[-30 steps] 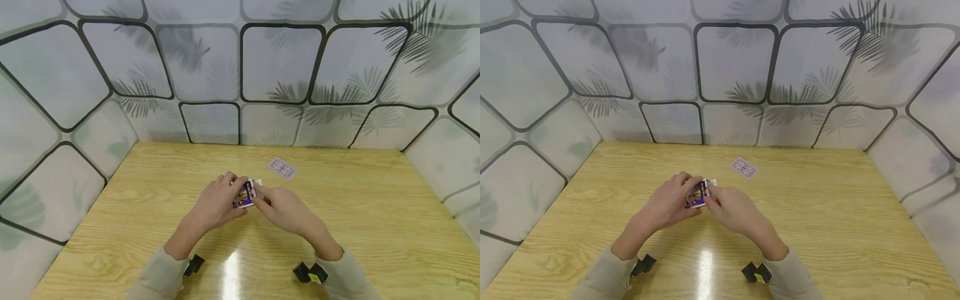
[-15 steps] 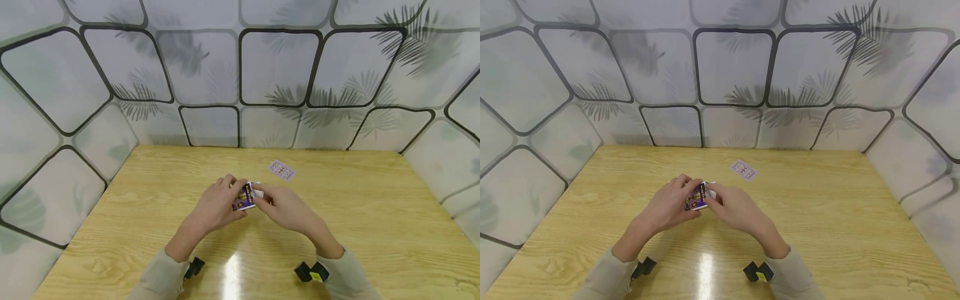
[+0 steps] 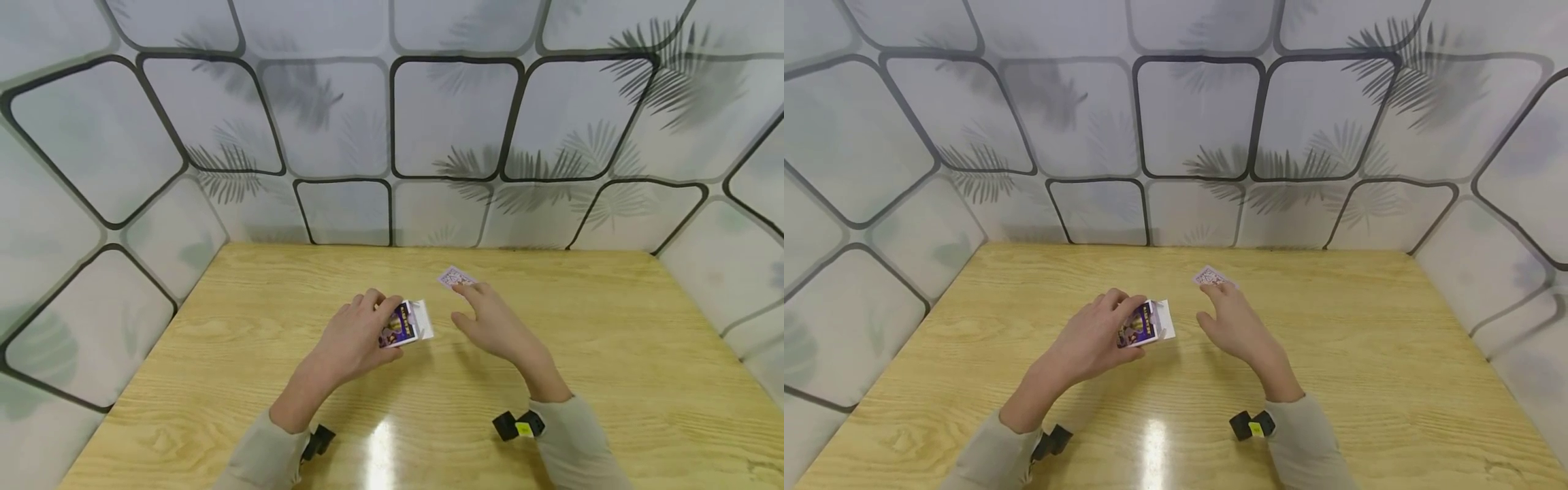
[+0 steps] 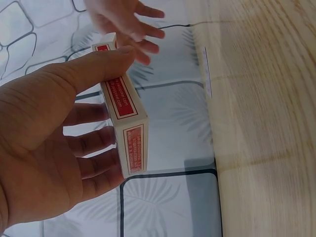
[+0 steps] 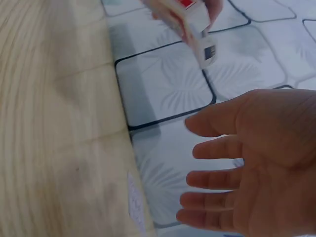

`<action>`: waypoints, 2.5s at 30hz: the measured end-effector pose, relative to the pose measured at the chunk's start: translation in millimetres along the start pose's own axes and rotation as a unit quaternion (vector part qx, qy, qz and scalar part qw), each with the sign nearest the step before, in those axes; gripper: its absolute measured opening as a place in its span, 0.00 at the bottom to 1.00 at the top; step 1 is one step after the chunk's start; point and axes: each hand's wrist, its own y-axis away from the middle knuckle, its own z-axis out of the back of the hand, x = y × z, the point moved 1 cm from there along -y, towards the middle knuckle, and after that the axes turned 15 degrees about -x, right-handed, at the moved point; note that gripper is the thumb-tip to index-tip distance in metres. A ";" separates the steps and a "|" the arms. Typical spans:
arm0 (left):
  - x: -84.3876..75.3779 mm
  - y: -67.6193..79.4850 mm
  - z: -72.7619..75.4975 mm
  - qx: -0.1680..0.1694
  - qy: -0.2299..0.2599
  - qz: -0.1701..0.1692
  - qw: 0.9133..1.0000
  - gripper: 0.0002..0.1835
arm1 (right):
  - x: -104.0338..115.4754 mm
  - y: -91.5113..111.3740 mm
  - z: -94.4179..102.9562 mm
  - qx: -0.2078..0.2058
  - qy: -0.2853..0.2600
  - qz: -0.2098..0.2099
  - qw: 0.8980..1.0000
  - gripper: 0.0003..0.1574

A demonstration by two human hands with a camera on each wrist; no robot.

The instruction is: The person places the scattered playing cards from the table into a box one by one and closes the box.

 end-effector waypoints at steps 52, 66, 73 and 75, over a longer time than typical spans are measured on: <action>1.8 2.7 -2.9 0.007 0.001 0.001 1.000 0.42 | -48.3 -7.1 -35.3 0.005 0.147 -0.020 0.989 0.16; 0.0 2.6 -3.1 0.017 0.000 0.002 1.000 0.42 | -50.4 -7.9 -24.0 -0.002 0.133 -0.013 0.991 0.04; 0.1 1.6 -5.3 0.021 0.001 0.002 1.000 0.42 | -52.7 -6.3 -16.9 0.019 0.124 -0.034 0.992 0.17; 0.0 1.3 -5.8 0.023 0.001 0.004 1.000 0.42 | -54.0 -5.1 -13.7 0.036 0.119 -0.040 0.991 0.24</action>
